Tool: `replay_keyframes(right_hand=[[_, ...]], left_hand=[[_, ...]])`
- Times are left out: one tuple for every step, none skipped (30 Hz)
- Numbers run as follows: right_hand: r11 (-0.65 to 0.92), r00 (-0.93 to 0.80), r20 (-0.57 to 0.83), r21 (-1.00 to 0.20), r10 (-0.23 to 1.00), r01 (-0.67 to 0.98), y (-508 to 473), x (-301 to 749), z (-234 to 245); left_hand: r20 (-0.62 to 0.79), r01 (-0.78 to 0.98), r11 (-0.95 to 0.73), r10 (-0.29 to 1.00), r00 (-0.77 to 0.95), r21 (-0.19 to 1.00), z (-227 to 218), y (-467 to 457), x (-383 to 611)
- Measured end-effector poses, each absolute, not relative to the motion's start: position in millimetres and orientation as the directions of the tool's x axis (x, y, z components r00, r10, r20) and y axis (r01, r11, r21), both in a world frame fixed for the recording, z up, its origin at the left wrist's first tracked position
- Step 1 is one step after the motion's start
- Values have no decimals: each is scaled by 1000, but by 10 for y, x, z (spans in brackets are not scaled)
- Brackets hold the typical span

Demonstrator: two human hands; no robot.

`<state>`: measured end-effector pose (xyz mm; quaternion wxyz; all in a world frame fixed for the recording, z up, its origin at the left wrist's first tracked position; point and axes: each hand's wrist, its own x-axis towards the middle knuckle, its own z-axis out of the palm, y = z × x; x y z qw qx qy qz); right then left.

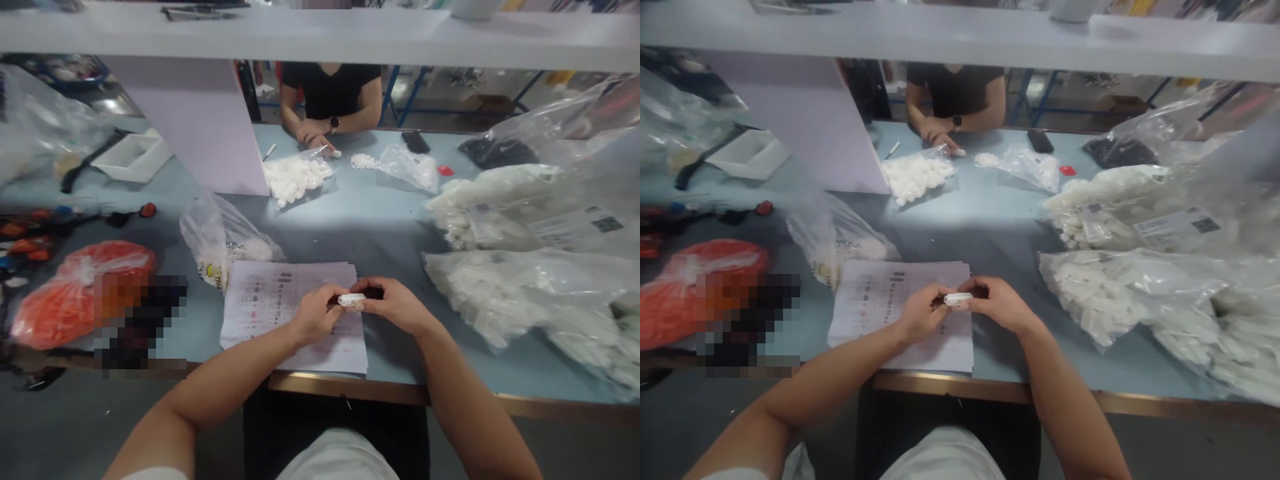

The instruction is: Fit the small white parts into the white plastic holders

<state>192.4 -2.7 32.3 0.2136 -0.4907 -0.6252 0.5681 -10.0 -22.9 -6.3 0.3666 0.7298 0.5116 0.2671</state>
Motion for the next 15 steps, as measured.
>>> replay_keyframes(right_hand=[[-125,-433,-295,-917,852,378,-28,1929,322],[-125,-445,-299,-917,844,378,-30,1934,321],[-126,-459,-301,-919,836,373,-32,1939,318],[-128,-473,-303,-922,828,366,-34,1942,315],[-131,-479,-304,-923,824,361,-37,1943,309],[-132,-479,-307,-922,823,363,-39,1942,302],[-133,-474,-310,-919,824,371,-42,1940,296],[-132,-467,-313,-916,827,380,-43,1937,290],[-129,-461,-312,-914,830,386,-45,1936,288],[-122,-459,-306,-914,834,386,-45,1936,288],[-110,-458,-293,-917,839,384,-45,1941,293],[-94,-456,-276,-919,846,383,-43,1951,300],[-74,-447,-257,-919,857,386,-40,1966,308],[-54,-430,-239,-915,871,399,-34,1989,316],[-35,-405,-222,-906,887,421,-25,2017,320]], left_hand=[[15,553,-212,940,340,806,-56,-232,-97],[18,552,-225,935,354,803,-50,-235,-93],[21,553,-237,929,369,799,-47,-239,-89],[24,553,-249,924,382,795,-45,-242,-86],[25,553,-258,919,393,792,-45,-246,-83],[23,554,-261,916,400,791,-46,-248,-81],[19,554,-262,914,406,790,-48,-250,-80],[16,553,-261,913,408,791,-51,-250,-80],[15,551,-258,914,406,794,-53,-250,-81],[16,548,-253,916,400,797,-55,-249,-83],[17,547,-247,921,389,800,-56,-248,-85],[18,549,-239,926,377,801,-57,-248,-87],[16,552,-233,929,369,800,-58,-248,-88],[12,558,-228,932,363,798,-58,-248,-89],[5,564,-224,932,362,795,-58,-249,-89]])
